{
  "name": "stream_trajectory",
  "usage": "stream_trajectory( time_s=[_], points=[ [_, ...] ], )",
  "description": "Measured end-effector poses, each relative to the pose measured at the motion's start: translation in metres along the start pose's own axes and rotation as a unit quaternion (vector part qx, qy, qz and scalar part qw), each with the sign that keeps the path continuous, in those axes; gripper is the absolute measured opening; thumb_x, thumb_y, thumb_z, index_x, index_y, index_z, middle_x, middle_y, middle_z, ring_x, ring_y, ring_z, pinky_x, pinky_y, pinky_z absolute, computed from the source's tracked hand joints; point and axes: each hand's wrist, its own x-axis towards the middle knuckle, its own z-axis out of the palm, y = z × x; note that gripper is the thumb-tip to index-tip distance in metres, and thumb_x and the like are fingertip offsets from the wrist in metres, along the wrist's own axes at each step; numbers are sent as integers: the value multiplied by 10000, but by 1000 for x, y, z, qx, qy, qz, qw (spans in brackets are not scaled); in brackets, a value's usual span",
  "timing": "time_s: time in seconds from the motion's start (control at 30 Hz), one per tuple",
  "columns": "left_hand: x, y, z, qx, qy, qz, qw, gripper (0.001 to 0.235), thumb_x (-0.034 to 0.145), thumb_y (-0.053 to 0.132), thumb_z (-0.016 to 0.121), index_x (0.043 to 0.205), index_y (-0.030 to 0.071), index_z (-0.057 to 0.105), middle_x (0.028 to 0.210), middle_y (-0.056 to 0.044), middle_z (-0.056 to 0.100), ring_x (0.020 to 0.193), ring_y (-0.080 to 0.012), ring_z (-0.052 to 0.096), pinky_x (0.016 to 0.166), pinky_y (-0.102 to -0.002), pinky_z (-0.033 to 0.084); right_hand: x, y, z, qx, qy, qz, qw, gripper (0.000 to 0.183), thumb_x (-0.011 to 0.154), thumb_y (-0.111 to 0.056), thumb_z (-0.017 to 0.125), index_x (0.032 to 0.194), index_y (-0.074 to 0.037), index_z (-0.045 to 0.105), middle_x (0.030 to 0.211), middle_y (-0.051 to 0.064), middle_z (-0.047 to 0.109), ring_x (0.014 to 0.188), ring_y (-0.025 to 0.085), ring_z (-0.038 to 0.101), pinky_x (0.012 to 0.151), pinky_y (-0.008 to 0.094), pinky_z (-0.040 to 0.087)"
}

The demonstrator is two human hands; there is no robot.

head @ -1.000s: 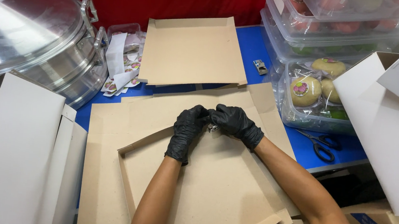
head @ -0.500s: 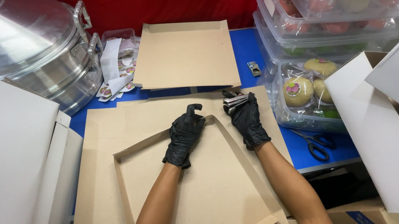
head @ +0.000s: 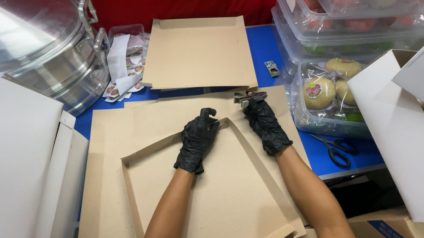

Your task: Assembling cardboard boxes by folding flaps and securing them with a manual stapler.

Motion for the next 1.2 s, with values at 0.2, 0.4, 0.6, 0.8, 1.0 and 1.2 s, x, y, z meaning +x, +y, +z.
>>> stream_trajectory(
  time_s=[0.2,0.4,0.6,0.8,1.0,1.2],
  points=[
    [-3,7,-6,46,61,40,996,144,865,269,757,968,273,656,782,53,759,773,-185,733,739,-322,583,-114,-63,114,-136,-156,-198,958,490,768,47,833,1221,-34,664,1069,119,756,1023,223,729,896,377,604],
    [-3,5,-1,49,95,59,993,124,878,247,744,968,237,658,764,4,739,777,-234,735,735,-370,600,-126,-77,114,-364,-223,-288,858,376,829,-13,799,1192,-43,708,1098,132,761,1115,278,709,1015,426,531],
    [-3,16,-14,-21,76,18,997,137,879,338,756,968,268,678,825,41,768,831,-215,752,764,-343,597,-119,-79,116,-381,-265,-288,838,343,851,22,766,1184,-28,701,1062,162,763,1068,290,718,960,446,552],
    [-4,22,-25,-61,52,28,996,173,888,220,720,1021,210,609,838,11,773,831,-245,754,770,-382,591,-122,-99,124,-372,-293,-257,842,410,818,70,775,1209,-13,684,1079,161,758,1072,265,710,970,465,551],
    [-2,13,-20,-52,44,42,997,236,877,214,713,1066,200,573,886,24,775,854,-227,755,776,-381,594,-116,-80,118,-390,-292,-246,838,394,834,67,768,1209,-31,696,1073,136,763,1064,252,708,950,448,557],
    [0,11,-20,-56,21,48,997,280,857,180,718,1093,180,567,881,3,777,854,-252,756,787,-381,587,-112,-76,120,-406,-284,-243,834,368,844,85,743,1192,-24,700,1018,138,762,1004,249,726,921,445,578]
  ],
)
